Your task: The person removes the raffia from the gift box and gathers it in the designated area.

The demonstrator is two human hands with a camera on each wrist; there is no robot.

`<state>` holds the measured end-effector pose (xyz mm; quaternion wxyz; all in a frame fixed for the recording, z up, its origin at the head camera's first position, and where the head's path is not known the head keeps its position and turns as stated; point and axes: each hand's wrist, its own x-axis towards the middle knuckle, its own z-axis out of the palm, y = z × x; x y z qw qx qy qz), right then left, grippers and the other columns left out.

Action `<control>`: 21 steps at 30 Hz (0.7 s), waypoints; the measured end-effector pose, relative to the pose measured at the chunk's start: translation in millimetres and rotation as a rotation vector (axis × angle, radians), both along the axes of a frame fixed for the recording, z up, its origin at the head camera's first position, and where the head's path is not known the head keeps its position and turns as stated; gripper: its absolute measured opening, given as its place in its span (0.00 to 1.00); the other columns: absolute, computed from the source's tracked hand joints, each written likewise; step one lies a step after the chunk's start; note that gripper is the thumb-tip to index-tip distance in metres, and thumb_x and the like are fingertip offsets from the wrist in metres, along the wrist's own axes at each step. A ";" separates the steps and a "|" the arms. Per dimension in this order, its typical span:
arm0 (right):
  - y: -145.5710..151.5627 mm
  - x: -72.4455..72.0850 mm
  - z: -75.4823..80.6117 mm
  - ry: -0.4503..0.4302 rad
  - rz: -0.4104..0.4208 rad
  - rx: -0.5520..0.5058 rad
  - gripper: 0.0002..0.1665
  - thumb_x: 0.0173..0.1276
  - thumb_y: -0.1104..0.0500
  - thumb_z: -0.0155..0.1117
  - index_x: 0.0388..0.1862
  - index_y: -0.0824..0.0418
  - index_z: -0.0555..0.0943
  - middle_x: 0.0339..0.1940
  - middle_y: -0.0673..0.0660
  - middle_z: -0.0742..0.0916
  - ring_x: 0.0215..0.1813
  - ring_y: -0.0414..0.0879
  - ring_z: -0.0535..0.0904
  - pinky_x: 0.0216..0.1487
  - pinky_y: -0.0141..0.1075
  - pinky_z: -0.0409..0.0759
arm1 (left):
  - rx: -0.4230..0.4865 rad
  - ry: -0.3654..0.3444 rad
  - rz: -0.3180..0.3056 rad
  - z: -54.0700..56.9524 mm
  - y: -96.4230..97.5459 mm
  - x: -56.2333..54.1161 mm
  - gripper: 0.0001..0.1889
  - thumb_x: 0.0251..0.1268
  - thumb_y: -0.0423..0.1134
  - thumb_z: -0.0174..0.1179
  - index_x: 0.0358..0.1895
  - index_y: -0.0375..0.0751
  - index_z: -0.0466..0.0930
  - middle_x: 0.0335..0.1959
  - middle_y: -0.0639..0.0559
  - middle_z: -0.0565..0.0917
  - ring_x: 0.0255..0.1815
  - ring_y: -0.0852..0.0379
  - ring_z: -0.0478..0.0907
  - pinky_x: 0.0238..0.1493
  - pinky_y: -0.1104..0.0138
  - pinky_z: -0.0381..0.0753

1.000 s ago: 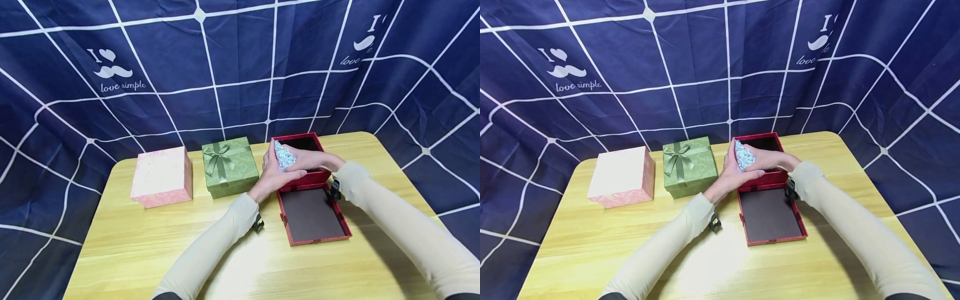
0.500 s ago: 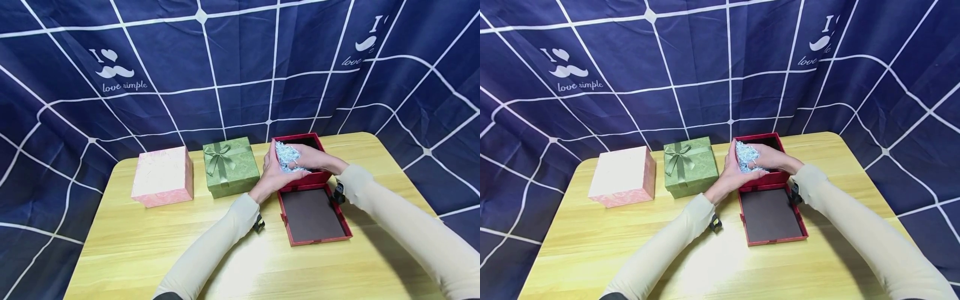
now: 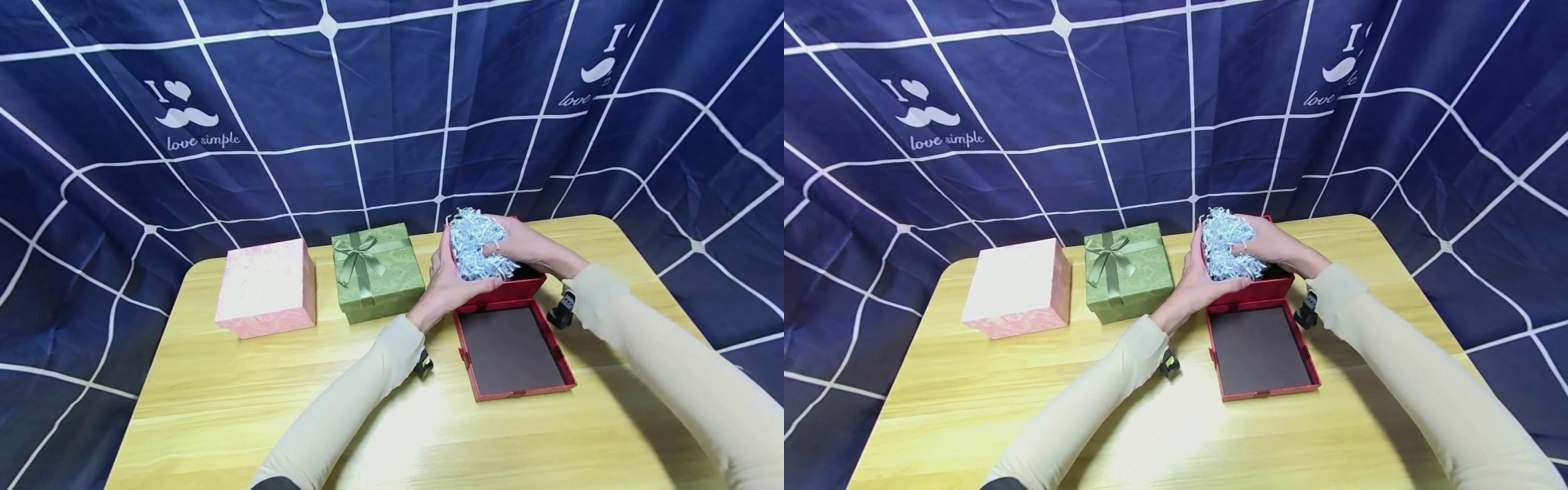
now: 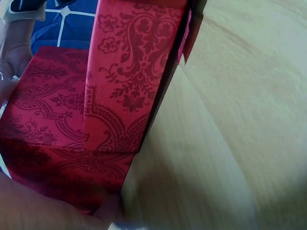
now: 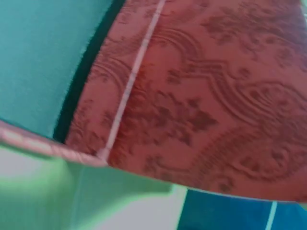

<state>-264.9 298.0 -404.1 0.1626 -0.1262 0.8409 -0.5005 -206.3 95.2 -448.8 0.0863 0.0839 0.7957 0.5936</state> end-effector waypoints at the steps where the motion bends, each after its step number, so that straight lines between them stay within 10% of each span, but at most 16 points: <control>1: 1.3 0.1 2.1 0.005 -0.006 -0.010 0.44 0.69 0.74 0.67 0.83 0.73 0.65 0.68 0.68 0.81 0.55 0.43 0.78 0.55 0.27 0.78 | -0.002 0.000 0.001 0.1 -0.1 -0.1 0.76 0.48 0.54 0.88 0.91 0.69 0.34 0.88 0.46 0.54 0.84 0.50 0.56 0.79 0.53 0.64; 10: 19.4 3.7 18.0 0.040 -0.090 -0.012 0.47 0.69 0.72 0.67 0.86 0.70 0.62 0.76 0.65 0.76 0.61 0.37 0.74 0.59 0.25 0.73 | -0.009 -0.011 -0.009 0.5 -0.9 0.1 0.76 0.49 0.56 0.88 0.91 0.71 0.33 0.88 0.48 0.53 0.85 0.53 0.53 0.80 0.52 0.63; 21: 47.5 9.6 37.6 0.095 -0.170 -0.097 0.45 0.71 0.77 0.62 0.85 0.70 0.62 0.55 0.34 0.84 0.55 0.32 0.77 0.55 0.25 0.77 | -0.022 -0.007 -0.007 -2.6 -0.8 -0.1 0.75 0.50 0.57 0.87 0.90 0.77 0.32 0.89 0.49 0.53 0.86 0.49 0.52 0.80 0.49 0.63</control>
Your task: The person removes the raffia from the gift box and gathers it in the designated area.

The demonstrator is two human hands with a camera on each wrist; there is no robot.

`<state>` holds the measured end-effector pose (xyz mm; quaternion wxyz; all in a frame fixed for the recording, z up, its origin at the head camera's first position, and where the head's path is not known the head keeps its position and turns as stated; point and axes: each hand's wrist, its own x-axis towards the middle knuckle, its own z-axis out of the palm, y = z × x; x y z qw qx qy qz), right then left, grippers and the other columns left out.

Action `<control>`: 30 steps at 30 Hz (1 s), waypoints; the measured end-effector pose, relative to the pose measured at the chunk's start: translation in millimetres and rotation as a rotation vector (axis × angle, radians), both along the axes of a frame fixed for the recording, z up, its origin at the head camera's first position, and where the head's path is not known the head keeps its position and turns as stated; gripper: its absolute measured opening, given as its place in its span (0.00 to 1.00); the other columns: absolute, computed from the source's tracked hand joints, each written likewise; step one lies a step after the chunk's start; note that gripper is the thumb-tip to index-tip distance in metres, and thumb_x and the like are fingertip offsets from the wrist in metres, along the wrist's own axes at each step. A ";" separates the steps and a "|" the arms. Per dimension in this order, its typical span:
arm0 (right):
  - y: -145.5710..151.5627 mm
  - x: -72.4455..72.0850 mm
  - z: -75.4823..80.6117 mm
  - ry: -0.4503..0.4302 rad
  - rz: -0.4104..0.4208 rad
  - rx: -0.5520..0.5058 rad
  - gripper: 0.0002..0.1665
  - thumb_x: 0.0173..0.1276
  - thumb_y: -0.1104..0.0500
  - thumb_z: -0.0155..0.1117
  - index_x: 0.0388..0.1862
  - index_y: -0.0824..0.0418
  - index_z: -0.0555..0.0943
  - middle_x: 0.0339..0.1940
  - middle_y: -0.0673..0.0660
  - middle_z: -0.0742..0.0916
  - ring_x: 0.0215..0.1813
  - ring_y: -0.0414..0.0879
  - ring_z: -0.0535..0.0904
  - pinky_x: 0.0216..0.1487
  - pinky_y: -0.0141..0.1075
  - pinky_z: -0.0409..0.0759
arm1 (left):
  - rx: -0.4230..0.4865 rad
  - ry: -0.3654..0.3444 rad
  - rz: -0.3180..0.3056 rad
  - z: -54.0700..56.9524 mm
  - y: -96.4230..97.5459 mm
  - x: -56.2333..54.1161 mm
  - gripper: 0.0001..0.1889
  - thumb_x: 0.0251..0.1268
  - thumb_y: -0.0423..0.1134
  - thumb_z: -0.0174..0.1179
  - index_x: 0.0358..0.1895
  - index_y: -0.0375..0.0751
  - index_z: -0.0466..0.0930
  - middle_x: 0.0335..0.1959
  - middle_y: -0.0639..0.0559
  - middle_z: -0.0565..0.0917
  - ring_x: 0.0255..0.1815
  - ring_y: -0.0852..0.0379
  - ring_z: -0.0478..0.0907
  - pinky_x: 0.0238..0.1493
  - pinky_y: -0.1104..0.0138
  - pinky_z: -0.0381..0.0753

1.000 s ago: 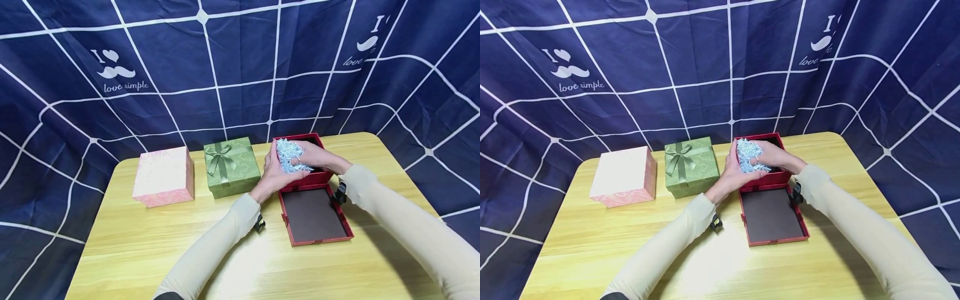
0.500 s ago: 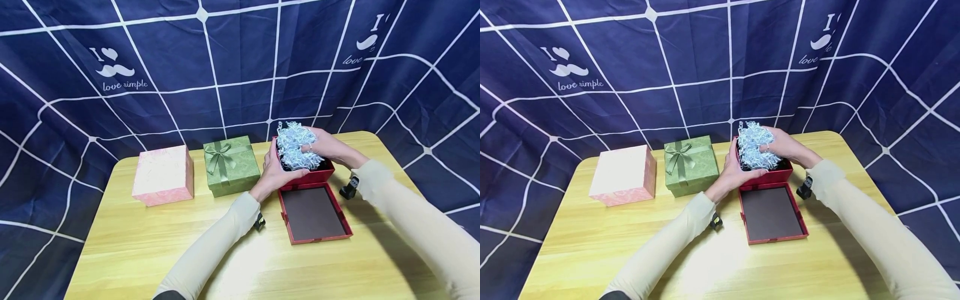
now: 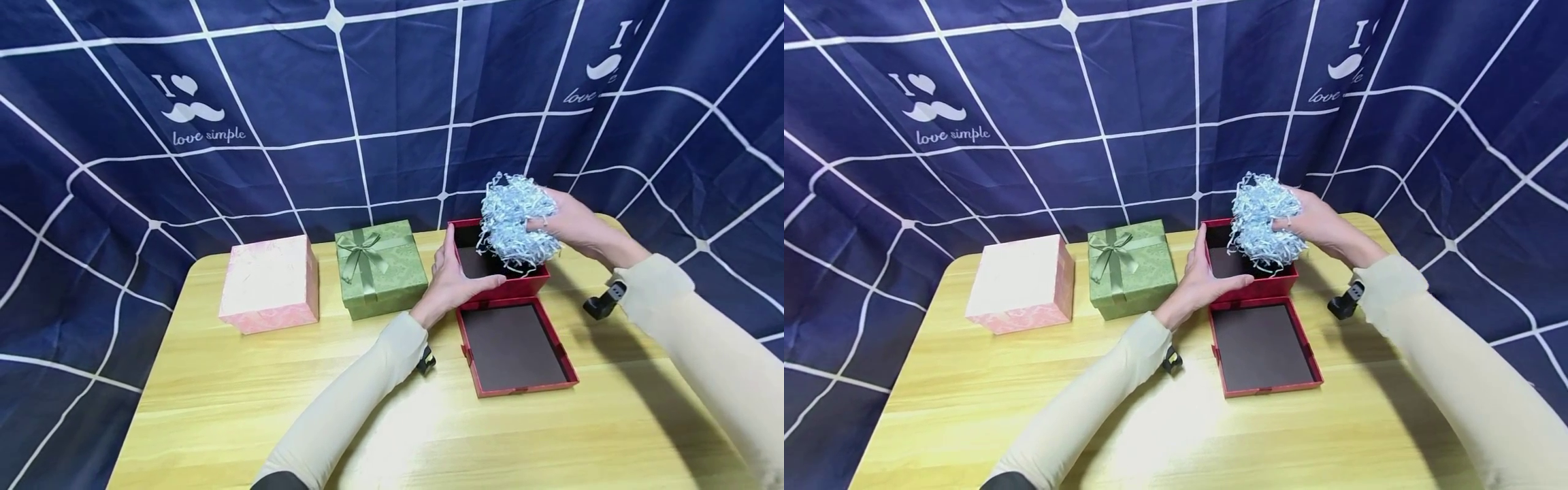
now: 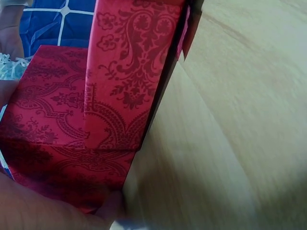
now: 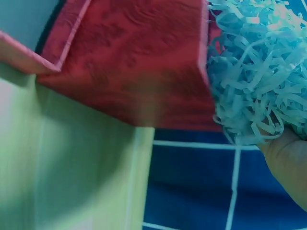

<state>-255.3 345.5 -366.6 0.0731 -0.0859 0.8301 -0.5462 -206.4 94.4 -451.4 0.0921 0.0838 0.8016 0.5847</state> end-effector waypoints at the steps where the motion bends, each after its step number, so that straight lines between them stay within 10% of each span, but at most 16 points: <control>1: 1.9 0.5 2.5 0.004 -0.006 -0.019 0.44 0.70 0.78 0.61 0.84 0.70 0.63 0.53 0.34 0.85 0.54 0.32 0.78 0.54 0.25 0.78 | -0.002 0.000 -0.002 0.0 -0.2 0.2 0.74 0.51 0.57 0.87 0.90 0.77 0.32 0.89 0.49 0.52 0.86 0.49 0.52 0.80 0.49 0.63; 17: 46.5 4.9 30.9 0.113 -0.082 -0.179 0.38 0.71 0.83 0.56 0.64 0.45 0.80 0.52 0.39 0.89 0.51 0.33 0.81 0.50 0.23 0.79 | -0.035 0.007 -0.002 1.5 -1.2 3.0 0.75 0.51 0.57 0.86 0.89 0.77 0.30 0.89 0.49 0.54 0.86 0.49 0.54 0.79 0.49 0.65; 30: 86.1 3.0 41.5 0.093 -0.114 -0.428 0.34 0.74 0.84 0.53 0.61 0.49 0.84 0.51 0.45 0.91 0.50 0.35 0.85 0.46 0.24 0.83 | -0.042 0.002 -0.010 2.3 -3.2 8.5 0.74 0.52 0.57 0.86 0.90 0.75 0.31 0.89 0.50 0.53 0.86 0.49 0.53 0.80 0.48 0.65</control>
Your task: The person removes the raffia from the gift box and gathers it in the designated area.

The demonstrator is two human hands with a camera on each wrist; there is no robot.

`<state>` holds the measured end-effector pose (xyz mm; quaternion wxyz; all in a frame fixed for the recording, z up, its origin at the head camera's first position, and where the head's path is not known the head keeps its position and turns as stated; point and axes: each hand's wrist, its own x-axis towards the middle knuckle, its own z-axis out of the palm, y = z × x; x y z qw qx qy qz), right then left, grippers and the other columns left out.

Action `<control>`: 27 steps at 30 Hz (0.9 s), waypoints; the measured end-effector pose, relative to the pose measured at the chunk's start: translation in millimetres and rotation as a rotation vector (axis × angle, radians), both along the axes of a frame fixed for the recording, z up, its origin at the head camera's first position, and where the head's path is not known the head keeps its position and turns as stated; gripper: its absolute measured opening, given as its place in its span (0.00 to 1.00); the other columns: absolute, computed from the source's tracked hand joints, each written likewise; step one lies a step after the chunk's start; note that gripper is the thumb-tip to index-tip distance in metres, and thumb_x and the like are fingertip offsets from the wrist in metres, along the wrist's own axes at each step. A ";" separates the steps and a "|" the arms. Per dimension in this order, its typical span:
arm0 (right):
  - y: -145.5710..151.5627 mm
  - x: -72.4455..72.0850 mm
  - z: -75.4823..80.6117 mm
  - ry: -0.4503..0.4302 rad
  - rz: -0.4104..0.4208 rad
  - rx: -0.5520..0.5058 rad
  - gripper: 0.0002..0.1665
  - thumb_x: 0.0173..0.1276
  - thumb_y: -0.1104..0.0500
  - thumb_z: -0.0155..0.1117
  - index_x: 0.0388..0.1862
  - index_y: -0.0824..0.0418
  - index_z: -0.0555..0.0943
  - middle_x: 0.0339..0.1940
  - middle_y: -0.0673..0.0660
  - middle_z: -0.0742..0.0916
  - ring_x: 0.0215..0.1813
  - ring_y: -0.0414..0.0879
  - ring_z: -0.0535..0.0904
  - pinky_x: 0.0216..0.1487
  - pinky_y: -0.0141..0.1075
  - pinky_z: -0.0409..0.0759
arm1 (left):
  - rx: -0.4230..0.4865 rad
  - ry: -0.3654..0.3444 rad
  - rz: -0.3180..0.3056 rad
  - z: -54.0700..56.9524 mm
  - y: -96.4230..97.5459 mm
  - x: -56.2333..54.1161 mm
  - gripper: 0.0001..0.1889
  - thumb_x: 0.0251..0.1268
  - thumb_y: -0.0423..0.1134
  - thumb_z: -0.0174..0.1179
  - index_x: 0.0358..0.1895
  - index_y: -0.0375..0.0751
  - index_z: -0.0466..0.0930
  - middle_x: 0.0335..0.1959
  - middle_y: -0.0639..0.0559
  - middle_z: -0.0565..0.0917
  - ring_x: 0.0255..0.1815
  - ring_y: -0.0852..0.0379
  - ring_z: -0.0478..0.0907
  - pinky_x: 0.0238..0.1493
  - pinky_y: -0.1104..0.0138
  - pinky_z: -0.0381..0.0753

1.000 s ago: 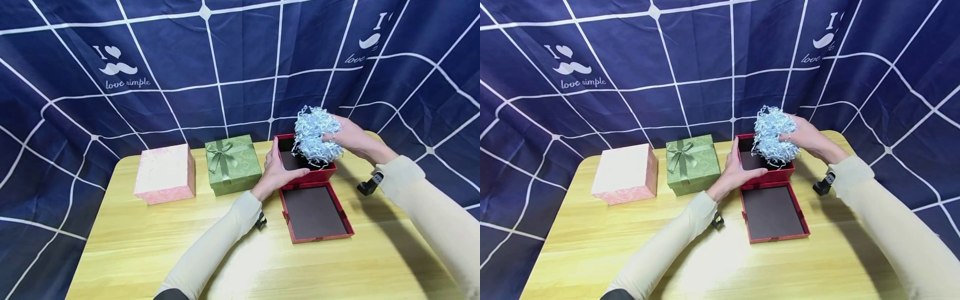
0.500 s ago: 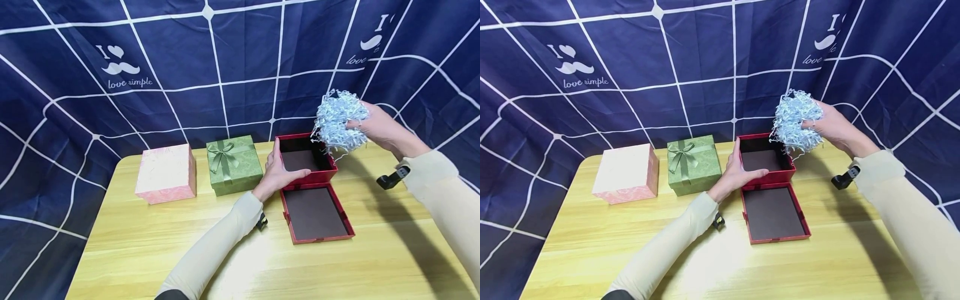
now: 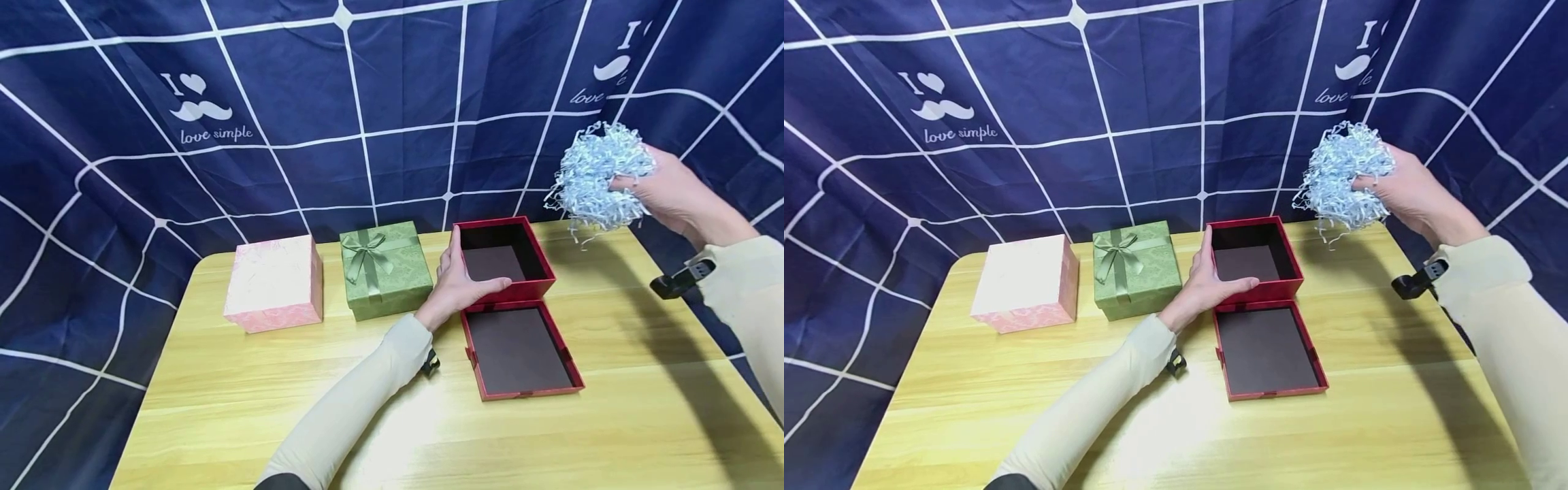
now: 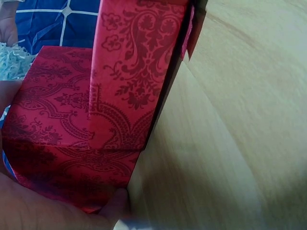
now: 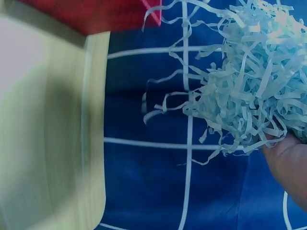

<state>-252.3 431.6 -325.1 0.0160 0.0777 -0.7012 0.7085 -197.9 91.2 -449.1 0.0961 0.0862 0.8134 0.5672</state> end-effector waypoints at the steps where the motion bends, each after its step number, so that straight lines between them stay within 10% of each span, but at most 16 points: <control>1: 1.9 -0.7 -0.5 -0.011 0.001 -0.005 0.34 0.74 0.84 0.53 0.61 0.50 0.84 0.51 0.46 0.91 0.50 0.36 0.86 0.45 0.25 0.84 | -0.001 -0.003 0.000 0.5 -0.3 0.4 0.74 0.52 0.57 0.86 0.90 0.75 0.31 0.89 0.50 0.53 0.86 0.49 0.53 0.80 0.48 0.65; 10: 11.4 -12.8 -33.4 -0.073 -0.030 0.052 0.32 0.76 0.80 0.58 0.64 0.48 0.80 0.51 0.42 0.90 0.51 0.33 0.84 0.47 0.24 0.83 | 0.006 -0.003 -0.006 -1.8 -0.2 -0.5 0.74 0.53 0.57 0.86 0.90 0.76 0.30 0.89 0.50 0.52 0.86 0.49 0.53 0.80 0.50 0.64; 18: 24.2 -27.8 -74.3 -0.105 -0.076 0.333 0.29 0.79 0.73 0.60 0.62 0.39 0.76 0.48 0.30 0.86 0.50 0.27 0.79 0.49 0.21 0.79 | 0.022 -0.017 -0.018 -1.3 -1.4 0.8 0.74 0.53 0.56 0.86 0.90 0.75 0.30 0.89 0.51 0.51 0.87 0.50 0.52 0.81 0.50 0.63; 27: 29.8 -38.0 -105.4 -0.189 -0.010 0.449 0.47 0.85 0.64 0.57 0.91 0.67 0.43 0.64 0.33 0.77 0.61 0.26 0.71 0.58 0.20 0.72 | 0.036 -0.019 -0.023 -2.6 -2.5 -1.3 0.74 0.53 0.57 0.86 0.89 0.78 0.29 0.90 0.51 0.51 0.87 0.50 0.51 0.80 0.49 0.63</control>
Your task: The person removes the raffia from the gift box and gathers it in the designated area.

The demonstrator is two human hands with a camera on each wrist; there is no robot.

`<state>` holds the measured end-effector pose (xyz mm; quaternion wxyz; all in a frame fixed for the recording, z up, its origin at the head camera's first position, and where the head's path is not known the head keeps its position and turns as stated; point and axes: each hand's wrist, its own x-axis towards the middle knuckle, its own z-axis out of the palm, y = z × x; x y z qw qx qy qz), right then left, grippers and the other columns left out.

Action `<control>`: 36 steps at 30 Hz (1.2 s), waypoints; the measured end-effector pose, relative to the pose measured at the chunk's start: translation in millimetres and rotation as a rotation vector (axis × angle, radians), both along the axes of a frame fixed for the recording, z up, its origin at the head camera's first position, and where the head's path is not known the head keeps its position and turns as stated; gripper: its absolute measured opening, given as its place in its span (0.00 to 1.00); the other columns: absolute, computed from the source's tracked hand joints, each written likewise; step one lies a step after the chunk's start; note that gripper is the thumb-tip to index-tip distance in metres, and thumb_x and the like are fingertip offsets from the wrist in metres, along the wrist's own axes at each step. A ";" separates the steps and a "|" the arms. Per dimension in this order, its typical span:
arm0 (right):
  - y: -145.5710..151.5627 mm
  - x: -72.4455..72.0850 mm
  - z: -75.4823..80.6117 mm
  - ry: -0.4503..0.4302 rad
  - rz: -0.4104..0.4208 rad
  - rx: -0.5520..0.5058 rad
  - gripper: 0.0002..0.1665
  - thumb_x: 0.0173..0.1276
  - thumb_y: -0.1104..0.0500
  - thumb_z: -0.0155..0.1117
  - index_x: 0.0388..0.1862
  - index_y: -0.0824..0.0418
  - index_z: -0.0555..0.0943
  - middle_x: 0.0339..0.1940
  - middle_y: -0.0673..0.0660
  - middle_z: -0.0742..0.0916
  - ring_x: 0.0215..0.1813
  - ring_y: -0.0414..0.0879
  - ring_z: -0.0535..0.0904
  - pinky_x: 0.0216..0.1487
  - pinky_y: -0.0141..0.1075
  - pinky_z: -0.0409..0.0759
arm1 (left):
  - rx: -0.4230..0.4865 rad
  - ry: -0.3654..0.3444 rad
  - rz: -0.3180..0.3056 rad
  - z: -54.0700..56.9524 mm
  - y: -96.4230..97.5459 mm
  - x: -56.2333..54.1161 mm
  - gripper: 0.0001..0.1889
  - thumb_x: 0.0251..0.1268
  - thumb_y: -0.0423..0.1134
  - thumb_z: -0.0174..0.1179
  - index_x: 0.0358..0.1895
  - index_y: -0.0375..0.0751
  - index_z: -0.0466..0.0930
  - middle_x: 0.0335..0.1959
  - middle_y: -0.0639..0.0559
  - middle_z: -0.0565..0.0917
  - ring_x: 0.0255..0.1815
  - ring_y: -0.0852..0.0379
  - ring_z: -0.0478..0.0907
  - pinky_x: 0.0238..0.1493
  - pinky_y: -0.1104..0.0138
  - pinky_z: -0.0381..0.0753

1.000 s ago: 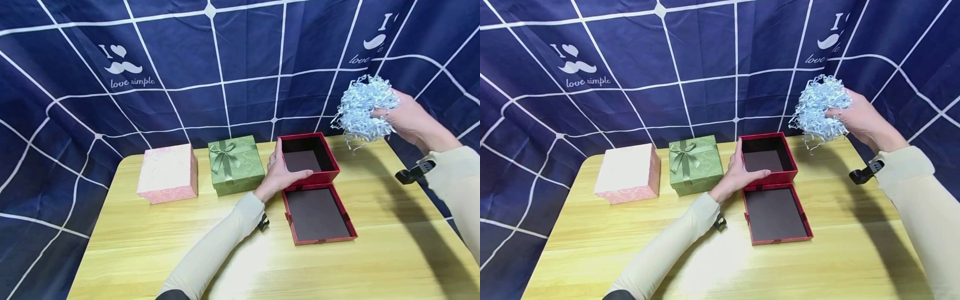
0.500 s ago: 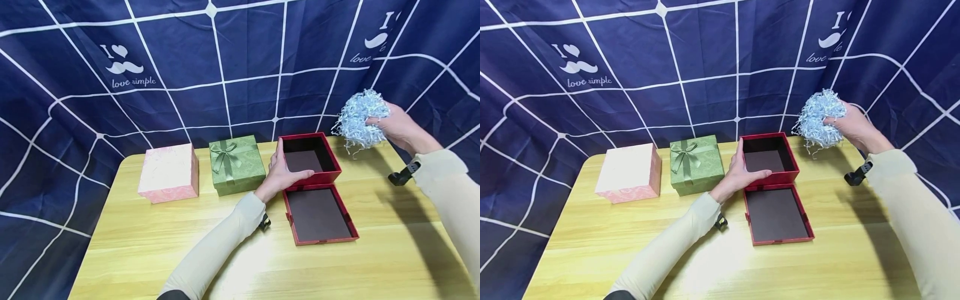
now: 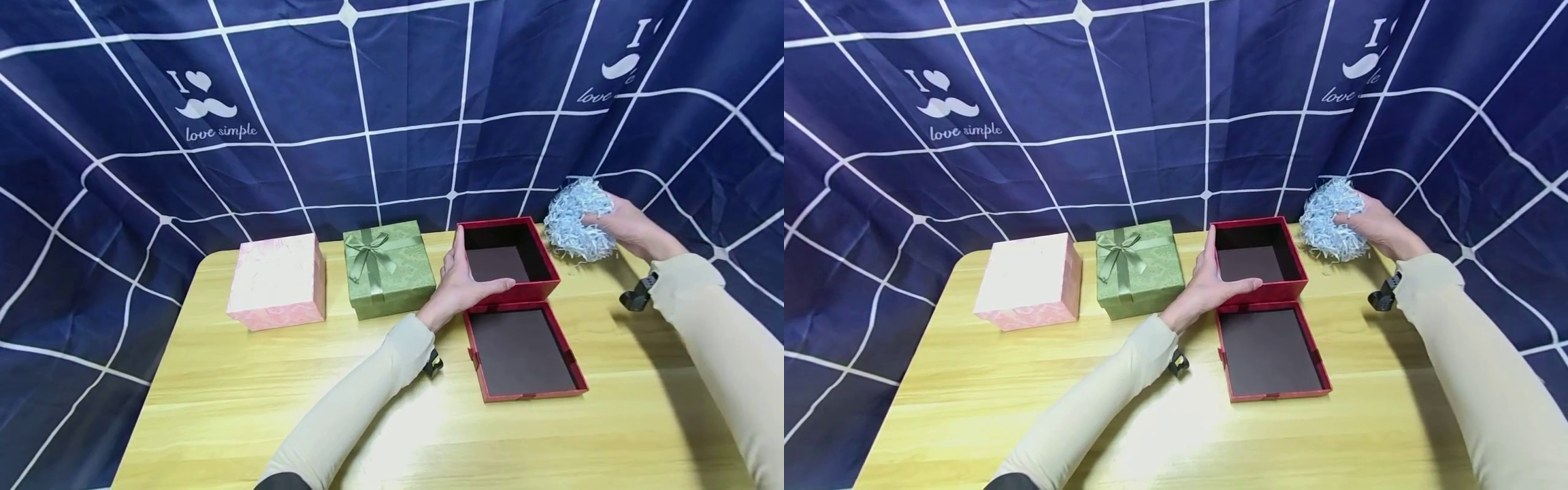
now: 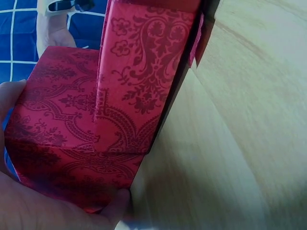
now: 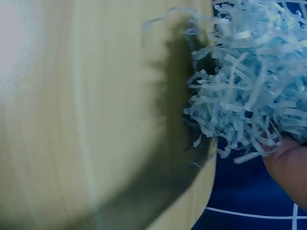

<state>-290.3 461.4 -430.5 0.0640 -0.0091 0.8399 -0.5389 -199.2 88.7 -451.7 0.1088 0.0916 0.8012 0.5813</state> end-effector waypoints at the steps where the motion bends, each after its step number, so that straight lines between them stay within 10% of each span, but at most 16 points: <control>1: 0.0 -1.0 -2.4 0.000 0.005 0.032 0.47 0.86 0.62 0.57 0.91 0.67 0.44 0.65 0.34 0.76 0.62 0.27 0.70 0.59 0.20 0.71 | 0.003 0.000 0.002 0.4 0.1 -0.1 0.74 0.53 0.57 0.86 0.89 0.79 0.29 0.90 0.51 0.51 0.87 0.49 0.51 0.80 0.49 0.64; 8: 0.3 -6.4 -14.6 0.000 0.005 0.103 0.32 0.84 0.62 0.58 0.81 0.66 0.62 0.48 0.30 0.79 0.49 0.28 0.75 0.49 0.22 0.76 | 0.005 -0.001 0.001 2.6 0.3 0.2 0.74 0.54 0.56 0.85 0.89 0.77 0.29 0.90 0.52 0.50 0.87 0.50 0.50 0.81 0.48 0.63; 12: -1.9 -7.0 -14.5 -0.023 0.009 0.181 0.30 0.85 0.58 0.56 0.75 0.72 0.61 0.61 0.57 0.79 0.56 0.44 0.75 0.55 0.26 0.74 | 0.004 -0.004 0.006 3.3 1.4 0.1 0.74 0.53 0.56 0.86 0.90 0.76 0.30 0.90 0.52 0.50 0.87 0.51 0.51 0.81 0.48 0.63; 15: -2.5 -5.8 -10.1 -0.123 0.040 0.223 0.50 0.87 0.50 0.50 0.86 0.77 0.37 0.84 0.77 0.49 0.81 0.62 0.53 0.79 0.37 0.57 | -0.003 -0.007 0.013 3.2 2.2 -0.2 0.74 0.53 0.56 0.86 0.90 0.76 0.30 0.89 0.52 0.51 0.87 0.51 0.51 0.81 0.48 0.63; 18: -1.8 -4.2 -5.3 -0.218 0.067 0.256 0.61 0.86 0.44 0.47 0.81 0.74 0.15 0.84 0.73 0.23 0.85 0.66 0.25 0.84 0.54 0.35 | -0.005 -0.010 0.015 2.6 2.2 -0.7 0.74 0.53 0.56 0.86 0.90 0.77 0.30 0.89 0.52 0.51 0.87 0.51 0.52 0.81 0.49 0.63; 23: -3.7 -2.4 -3.3 -0.162 0.071 0.332 0.58 0.87 0.43 0.50 0.86 0.76 0.29 0.87 0.79 0.41 0.86 0.70 0.39 0.84 0.62 0.44 | -0.003 -0.009 0.022 2.7 1.9 -0.9 0.74 0.52 0.56 0.86 0.89 0.79 0.30 0.89 0.51 0.52 0.86 0.50 0.53 0.80 0.49 0.64; 30: -6.5 1.3 -7.2 0.048 0.041 0.475 0.37 0.87 0.46 0.54 0.76 0.75 0.67 0.69 0.78 0.76 0.65 0.64 0.70 0.60 0.36 0.68 | -0.004 -0.012 0.024 3.3 2.0 -0.8 0.75 0.52 0.56 0.86 0.89 0.78 0.30 0.89 0.50 0.53 0.86 0.49 0.53 0.79 0.49 0.65; 36: -6.6 7.1 -3.5 -0.046 0.018 0.456 0.54 0.85 0.40 0.53 0.87 0.76 0.45 0.82 0.83 0.58 0.81 0.75 0.55 0.80 0.65 0.56 | 0.030 -0.025 0.026 3.3 2.7 0.1 0.75 0.52 0.54 0.87 0.89 0.78 0.30 0.88 0.50 0.53 0.85 0.50 0.54 0.80 0.50 0.64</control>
